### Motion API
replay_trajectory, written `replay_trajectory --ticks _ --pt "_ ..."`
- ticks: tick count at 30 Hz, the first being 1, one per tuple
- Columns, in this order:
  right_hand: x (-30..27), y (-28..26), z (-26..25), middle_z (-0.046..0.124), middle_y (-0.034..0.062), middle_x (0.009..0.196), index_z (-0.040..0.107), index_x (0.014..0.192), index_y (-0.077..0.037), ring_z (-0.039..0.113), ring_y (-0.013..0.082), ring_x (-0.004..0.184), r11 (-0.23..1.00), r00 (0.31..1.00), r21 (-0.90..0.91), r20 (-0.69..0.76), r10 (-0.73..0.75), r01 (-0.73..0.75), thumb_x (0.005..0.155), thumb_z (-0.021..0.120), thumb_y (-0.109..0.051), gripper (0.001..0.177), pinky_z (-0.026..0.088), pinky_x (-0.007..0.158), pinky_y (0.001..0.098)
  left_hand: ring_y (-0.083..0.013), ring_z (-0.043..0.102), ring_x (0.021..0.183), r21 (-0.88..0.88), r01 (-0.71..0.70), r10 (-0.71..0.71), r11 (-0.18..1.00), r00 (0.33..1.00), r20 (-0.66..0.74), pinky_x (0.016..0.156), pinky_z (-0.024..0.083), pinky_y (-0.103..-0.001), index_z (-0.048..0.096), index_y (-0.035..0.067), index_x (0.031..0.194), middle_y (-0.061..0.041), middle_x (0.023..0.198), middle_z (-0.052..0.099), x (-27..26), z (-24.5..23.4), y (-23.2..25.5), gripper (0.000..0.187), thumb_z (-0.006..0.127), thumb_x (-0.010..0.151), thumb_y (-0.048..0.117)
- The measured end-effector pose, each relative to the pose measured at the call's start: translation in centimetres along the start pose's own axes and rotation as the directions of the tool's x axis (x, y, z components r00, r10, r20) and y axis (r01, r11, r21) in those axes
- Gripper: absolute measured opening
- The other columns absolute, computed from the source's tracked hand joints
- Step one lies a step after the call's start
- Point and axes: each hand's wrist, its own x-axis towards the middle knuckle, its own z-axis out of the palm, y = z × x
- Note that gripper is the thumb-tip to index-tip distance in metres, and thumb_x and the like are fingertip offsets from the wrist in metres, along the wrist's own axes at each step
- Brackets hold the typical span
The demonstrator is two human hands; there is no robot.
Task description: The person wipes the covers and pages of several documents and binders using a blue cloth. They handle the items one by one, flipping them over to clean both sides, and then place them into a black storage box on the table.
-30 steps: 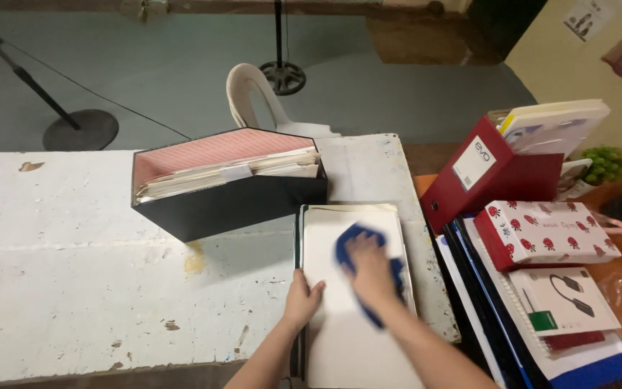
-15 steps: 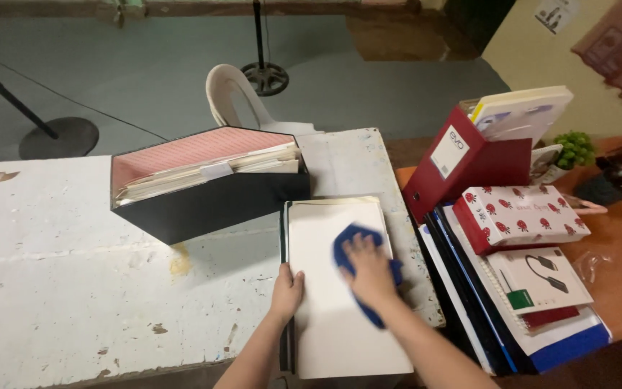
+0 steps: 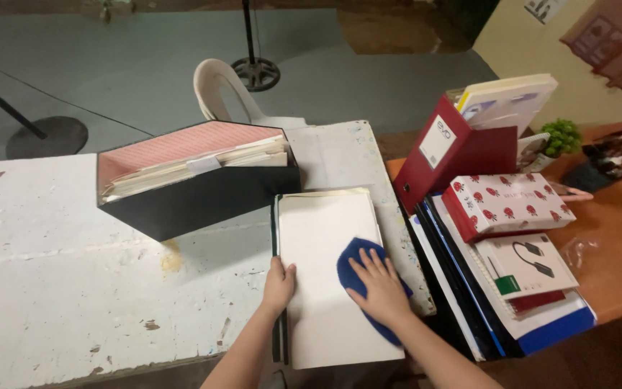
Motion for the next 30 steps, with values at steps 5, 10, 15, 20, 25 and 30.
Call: replay_trajectory --ticks 5,10,15,20,25,30 --pt "-1.5 -5.0 2.3 0.034 0.0218 0.161 0.046 0.152 -0.017 0.030 0.0474 0.147 0.945 0.947 0.060 -0.026 -0.321 0.322 0.084 0.072 -0.041 0.077 0.022 0.115 0.0598 -0.0426 0.066 0.106 0.034 -0.060 0.061 0.998 0.998 -0.029 0.090 0.048 -0.050 0.047 0.003 0.127 -0.023 0.114 0.070 0.8 0.7 -1.6 0.045 0.051 0.098 0.036" --pt "-4.4 -6.6 1.6 0.034 0.0198 0.164 0.044 0.155 -0.014 0.026 0.0441 0.151 0.747 0.750 0.179 0.066 -0.658 0.640 0.081 0.074 -0.038 0.084 0.014 0.118 0.0625 -0.0454 0.066 0.106 0.047 -0.093 0.096 0.995 0.994 -0.054 0.090 0.047 -0.052 0.049 0.003 0.125 -0.026 0.115 0.070 1.1 0.8 -2.4 0.042 0.052 0.096 0.034" --pt "-0.5 -2.5 -2.1 0.063 0.0205 0.136 0.067 0.129 -0.010 0.053 0.0393 0.132 0.876 0.894 0.193 -0.163 -0.416 0.443 0.084 0.067 -0.044 0.056 0.031 0.115 0.0551 -0.0370 0.064 0.117 -0.038 -0.004 0.004 0.999 1.000 0.008 0.098 0.048 -0.046 0.045 0.002 0.133 -0.020 0.129 0.067 0.0 -0.1 -0.2 0.049 0.050 0.097 0.035" --pt "2.4 -3.7 -1.8 0.025 0.0167 0.166 0.037 0.157 -0.017 0.018 0.0400 0.153 0.998 0.999 -0.048 0.001 -0.040 0.040 0.098 0.053 -0.052 0.070 0.017 0.121 0.0582 -0.0366 0.066 0.112 -0.016 0.022 -0.022 1.000 1.000 0.011 0.093 0.050 -0.047 0.046 0.004 0.131 -0.017 0.122 0.069 -0.5 -0.3 0.6 0.046 0.050 0.098 0.035" --pt "3.7 -7.9 0.4 0.013 0.0168 0.170 0.025 0.163 -0.018 0.008 0.0369 0.156 0.971 0.966 0.078 0.116 -0.232 0.224 0.101 0.046 -0.053 0.074 0.003 0.124 0.0538 -0.0351 0.065 0.079 0.019 -0.068 0.069 0.998 0.996 -0.054 0.075 0.046 -0.048 0.047 0.008 0.108 -0.015 0.082 0.065 0.9 0.9 -2.1 0.023 0.053 0.100 0.028" --pt "8.5 -2.9 1.4 0.040 0.0235 0.159 0.050 0.150 -0.014 0.035 0.0456 0.146 0.995 0.985 -0.016 -0.145 -0.096 0.095 0.091 0.065 -0.041 0.066 0.029 0.115 0.0578 -0.0378 0.069 0.103 -0.011 -0.029 0.029 1.000 1.000 -0.008 0.085 0.051 -0.049 0.047 0.004 0.123 -0.019 0.114 0.071 0.1 0.1 -0.4 0.044 0.050 0.096 0.038"
